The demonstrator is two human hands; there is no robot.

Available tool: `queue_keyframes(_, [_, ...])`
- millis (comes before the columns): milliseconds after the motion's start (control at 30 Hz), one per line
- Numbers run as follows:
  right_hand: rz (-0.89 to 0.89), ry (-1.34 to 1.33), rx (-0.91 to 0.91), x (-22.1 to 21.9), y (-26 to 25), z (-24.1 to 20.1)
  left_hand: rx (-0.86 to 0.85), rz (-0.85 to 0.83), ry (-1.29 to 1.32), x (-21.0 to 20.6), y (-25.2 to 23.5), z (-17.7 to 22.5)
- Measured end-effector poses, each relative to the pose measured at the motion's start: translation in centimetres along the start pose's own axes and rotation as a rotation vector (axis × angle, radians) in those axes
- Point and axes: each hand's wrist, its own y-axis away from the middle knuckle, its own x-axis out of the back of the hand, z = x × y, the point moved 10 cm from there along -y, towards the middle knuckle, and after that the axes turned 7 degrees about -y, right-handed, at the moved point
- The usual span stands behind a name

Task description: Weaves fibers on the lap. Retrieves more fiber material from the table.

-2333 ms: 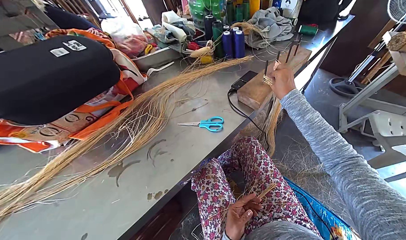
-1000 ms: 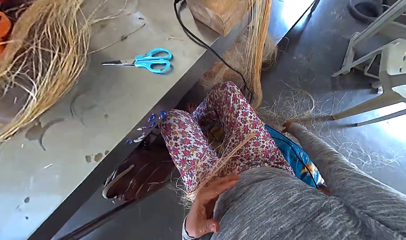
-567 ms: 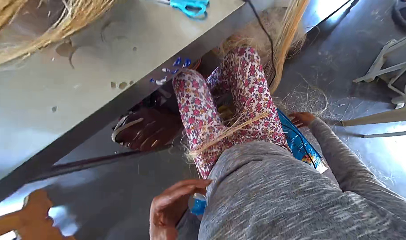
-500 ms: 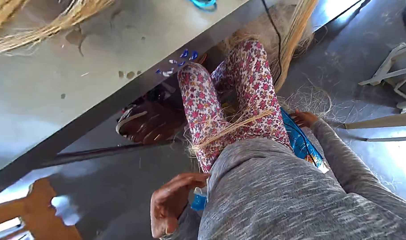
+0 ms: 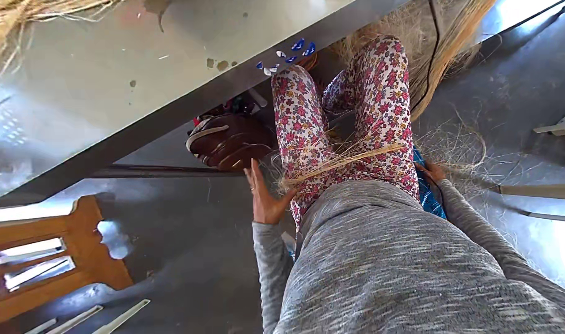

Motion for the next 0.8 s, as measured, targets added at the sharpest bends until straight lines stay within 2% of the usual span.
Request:
queue_keyframes(100, [0.021, 0.005, -0.016, 0.2, 0.0, 0.1, 0.061, -0.239, 0.097, -3.5, -0.5, -2.8])
queue_keyframes(200, [0.044, -0.060, -0.043, 0.5, 0.0, 0.7, 0.115, -0.374, -0.048, -5.1, -0.9, -2.6])
queue_keyframes(300, [0.058, -0.070, -0.046, 0.8, 0.2, 0.2, 0.184, -0.437, -0.286, -3.7, -1.0, -2.3])
queue_keyframes(400, [0.111, -0.078, -0.102, 1.4, 0.0, 0.9, 0.220, -0.389, -0.301, -2.2, -0.3, -0.5])
queue_keyframes(567, [0.143, 0.144, -0.130, 1.2, 0.0, 0.5, 0.040, -0.229, -0.014, -0.5, -0.8, 5.6])
queue_keyframes(667, [0.140, 0.239, -0.080, 0.9, 0.4, -0.2, -0.125, -0.281, 0.131, -1.6, -1.2, 11.1])
queue_keyframes(800, [0.173, 0.333, -0.088, 0.8, 1.3, -1.2, -0.351, -0.411, 0.266, -5.8, -1.4, 16.3])
